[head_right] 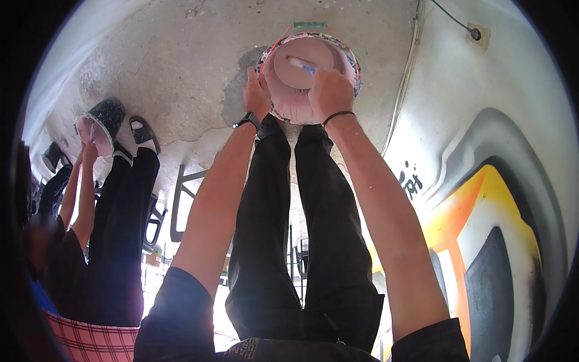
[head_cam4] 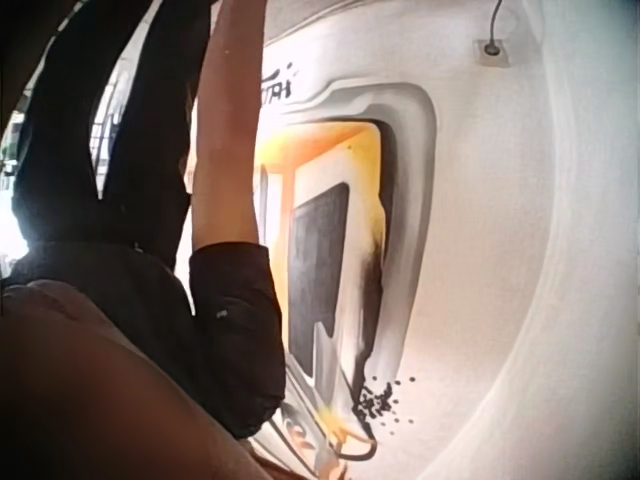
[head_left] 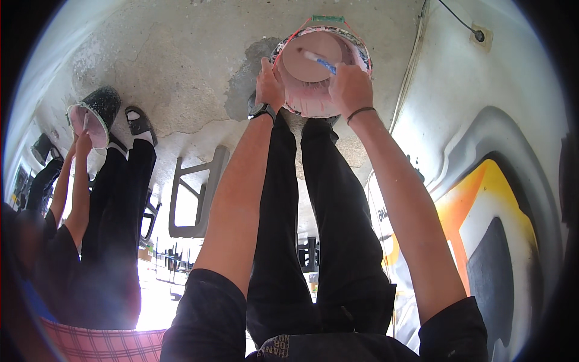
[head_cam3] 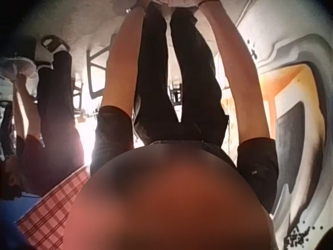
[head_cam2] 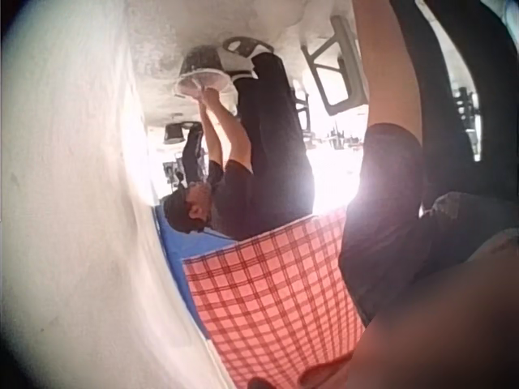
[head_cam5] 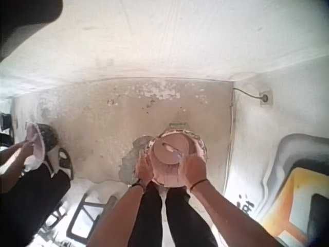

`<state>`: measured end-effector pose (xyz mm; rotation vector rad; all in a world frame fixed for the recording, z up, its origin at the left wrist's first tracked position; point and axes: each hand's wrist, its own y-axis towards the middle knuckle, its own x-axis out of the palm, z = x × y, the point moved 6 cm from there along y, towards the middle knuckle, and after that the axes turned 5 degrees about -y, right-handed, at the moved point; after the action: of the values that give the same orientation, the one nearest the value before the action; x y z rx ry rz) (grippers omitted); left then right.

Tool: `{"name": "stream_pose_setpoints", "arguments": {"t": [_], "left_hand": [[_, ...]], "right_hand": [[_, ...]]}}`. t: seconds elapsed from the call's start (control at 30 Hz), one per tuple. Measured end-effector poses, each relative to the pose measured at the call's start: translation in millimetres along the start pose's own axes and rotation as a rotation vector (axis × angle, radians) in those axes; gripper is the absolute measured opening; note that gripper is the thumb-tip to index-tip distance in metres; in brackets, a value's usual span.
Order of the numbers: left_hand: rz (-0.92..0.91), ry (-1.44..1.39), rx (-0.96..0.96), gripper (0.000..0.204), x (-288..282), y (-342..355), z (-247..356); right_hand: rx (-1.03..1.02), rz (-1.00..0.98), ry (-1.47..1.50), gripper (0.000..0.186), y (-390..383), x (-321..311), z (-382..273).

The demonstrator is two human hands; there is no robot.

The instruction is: Painting the ceiling with pink paint using a paintbrush.

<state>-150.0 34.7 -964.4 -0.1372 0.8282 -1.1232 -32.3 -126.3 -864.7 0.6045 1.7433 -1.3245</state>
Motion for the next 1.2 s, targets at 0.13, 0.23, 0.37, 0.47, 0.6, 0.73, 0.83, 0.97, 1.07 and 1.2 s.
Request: {"name": "stream_pose_setpoints", "arguments": {"t": [0.13,0.23,0.37,0.47,0.6,0.73,0.83,0.97,1.07,1.2], "left_hand": [[0.031,0.007,0.017,0.017,-3.6,-0.5,-5.9],[0.026,0.014,0.014,0.016,-1.0,-0.8,-5.2],[0.041,-0.018,0.07,0.016,-0.6,2.4,-1.0],[0.002,-0.001,0.011,0.016,1.5,1.7,-2.1],[0.002,0.0,0.015,0.016,-6.3,1.0,-1.3],[-0.127,-0.033,-0.102,0.028,-11.3,1.3,4.2],[-0.192,-0.11,-0.212,0.044,-14.1,-3.7,8.8],[-0.058,-0.076,-0.173,0.067,-36.5,-19.9,17.6],[0.037,0.01,-0.12,0.076,-57.8,-28.5,11.9],[-0.198,-0.011,-0.174,0.061,-72.2,-57.7,36.2]], "right_hand": [[0.107,-0.112,0.205,0.019,-6.0,8.0,-6.1],[0.072,-0.045,0.134,0.018,-9.1,7.1,-13.3],[0.049,-0.02,0.156,0.015,-9.6,-7.7,-18.5],[0.094,0.027,0.339,0.013,-9.2,0.3,-7.2],[0.018,-0.016,0.195,0.015,-15.4,-3.1,-21.4],[0.171,0.033,0.343,0.014,-26.8,7.6,-5.0],[0.202,0.139,0.423,0.017,-37.2,8.6,1.8],[0.449,0.028,0.485,0.019,-55.9,7.6,12.7],[0.491,-0.224,0.569,0.024,-75.2,29.1,21.9],[0.784,-0.306,1.267,0.022,-121.2,32.8,44.1]]}}
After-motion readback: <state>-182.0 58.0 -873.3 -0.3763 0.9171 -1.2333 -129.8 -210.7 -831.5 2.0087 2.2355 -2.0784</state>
